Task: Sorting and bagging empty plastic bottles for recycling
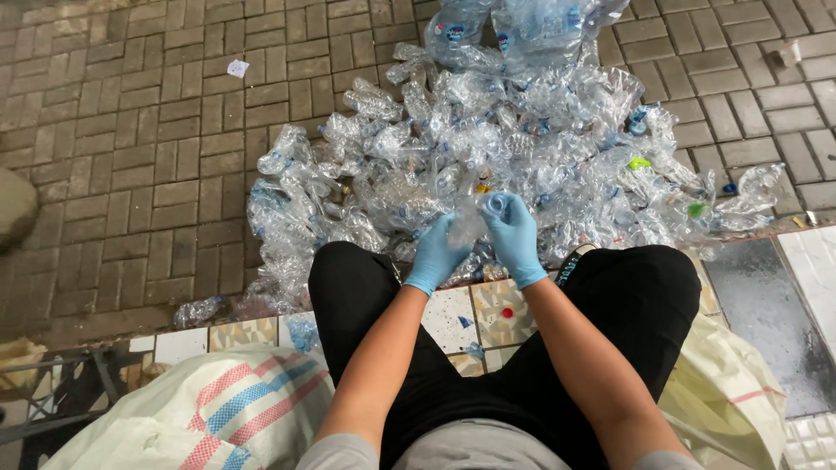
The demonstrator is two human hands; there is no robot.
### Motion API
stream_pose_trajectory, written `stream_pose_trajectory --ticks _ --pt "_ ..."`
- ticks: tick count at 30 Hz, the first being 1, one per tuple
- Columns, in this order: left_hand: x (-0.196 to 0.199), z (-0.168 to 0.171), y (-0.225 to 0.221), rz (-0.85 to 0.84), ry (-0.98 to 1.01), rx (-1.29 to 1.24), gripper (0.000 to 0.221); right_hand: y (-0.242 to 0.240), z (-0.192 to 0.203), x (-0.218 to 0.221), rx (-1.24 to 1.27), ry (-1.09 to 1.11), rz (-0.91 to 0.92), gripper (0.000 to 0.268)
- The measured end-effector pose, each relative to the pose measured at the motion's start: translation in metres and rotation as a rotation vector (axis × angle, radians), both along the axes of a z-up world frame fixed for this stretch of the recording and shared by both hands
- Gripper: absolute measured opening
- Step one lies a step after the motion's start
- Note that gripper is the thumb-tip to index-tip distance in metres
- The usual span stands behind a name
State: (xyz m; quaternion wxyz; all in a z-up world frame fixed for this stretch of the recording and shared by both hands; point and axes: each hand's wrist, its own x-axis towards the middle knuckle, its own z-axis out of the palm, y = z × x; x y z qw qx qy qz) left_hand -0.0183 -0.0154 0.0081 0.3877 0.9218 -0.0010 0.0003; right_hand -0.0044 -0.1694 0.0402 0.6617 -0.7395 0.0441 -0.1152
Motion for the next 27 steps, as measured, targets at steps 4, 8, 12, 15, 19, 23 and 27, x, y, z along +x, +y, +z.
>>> stream_pose_trajectory --ticks 4,8,12,15,19,23,27 --pt "-0.003 -0.013 -0.004 -0.014 0.234 -0.351 0.062 -0.01 0.021 0.0 0.286 0.045 0.242 0.045" --pt "-0.027 -0.016 -0.002 -0.19 0.443 -0.878 0.07 -0.026 0.033 0.002 0.623 0.087 0.727 0.088" --pt "-0.03 -0.044 -0.002 -0.097 0.762 -1.357 0.031 -0.027 0.026 0.007 0.842 0.012 0.936 0.108" --pt "-0.059 0.094 -0.014 -0.2 1.143 -1.775 0.029 -0.033 0.011 0.007 0.981 0.075 1.007 0.096" --pt "-0.075 -0.02 -0.048 -0.76 1.233 -2.171 0.081 -0.038 0.0 0.004 0.88 0.025 0.969 0.062" --pt "-0.087 -0.086 -0.058 -0.99 1.163 -2.375 0.108 -0.038 -0.012 -0.002 0.749 -0.014 0.944 0.035" --pt "-0.074 -0.009 -0.029 -0.561 1.032 -1.977 0.062 -0.039 -0.009 0.004 0.751 0.166 0.784 0.024"
